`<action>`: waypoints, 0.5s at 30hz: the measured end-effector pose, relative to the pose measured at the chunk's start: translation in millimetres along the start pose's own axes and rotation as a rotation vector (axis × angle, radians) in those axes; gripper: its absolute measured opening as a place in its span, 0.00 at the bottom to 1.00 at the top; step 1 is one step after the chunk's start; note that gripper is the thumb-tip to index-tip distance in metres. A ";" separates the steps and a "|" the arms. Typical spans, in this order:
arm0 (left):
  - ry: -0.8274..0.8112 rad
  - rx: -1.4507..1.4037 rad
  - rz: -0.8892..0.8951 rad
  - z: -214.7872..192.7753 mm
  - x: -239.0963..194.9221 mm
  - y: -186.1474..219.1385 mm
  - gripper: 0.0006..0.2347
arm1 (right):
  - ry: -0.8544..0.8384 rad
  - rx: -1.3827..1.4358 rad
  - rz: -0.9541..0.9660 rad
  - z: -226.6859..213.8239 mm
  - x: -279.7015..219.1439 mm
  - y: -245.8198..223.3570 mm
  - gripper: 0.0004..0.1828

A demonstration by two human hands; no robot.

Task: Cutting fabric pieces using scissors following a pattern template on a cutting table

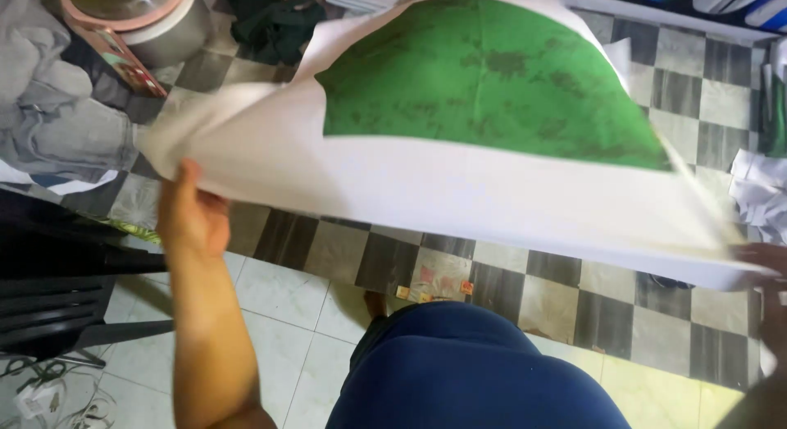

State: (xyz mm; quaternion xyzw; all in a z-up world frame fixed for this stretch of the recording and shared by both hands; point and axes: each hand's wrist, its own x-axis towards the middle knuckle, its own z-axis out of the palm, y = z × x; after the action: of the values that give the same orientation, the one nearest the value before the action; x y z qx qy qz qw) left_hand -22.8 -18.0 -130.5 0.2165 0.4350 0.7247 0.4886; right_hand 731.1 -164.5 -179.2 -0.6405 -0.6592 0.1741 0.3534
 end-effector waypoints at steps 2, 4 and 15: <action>0.108 0.014 -0.083 -23.4 4.4 -35.2 0.22 | -0.011 -0.100 -0.097 25.7 5.3 -66.8 0.13; 0.228 0.032 -0.169 -45.6 1.9 -65.3 0.14 | -0.035 -0.196 -0.195 47.6 2.8 -92.1 0.11; 0.517 0.242 -0.303 -102.1 -25.9 -129.2 0.12 | -0.269 -0.250 0.003 113.9 -30.4 -31.1 0.09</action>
State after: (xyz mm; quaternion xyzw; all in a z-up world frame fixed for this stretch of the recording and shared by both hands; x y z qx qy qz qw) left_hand -20.0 -65.4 -290.2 0.0147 0.6551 0.6177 0.4349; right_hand 628.0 -172.2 -243.9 -0.6514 -0.7161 0.1755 0.1793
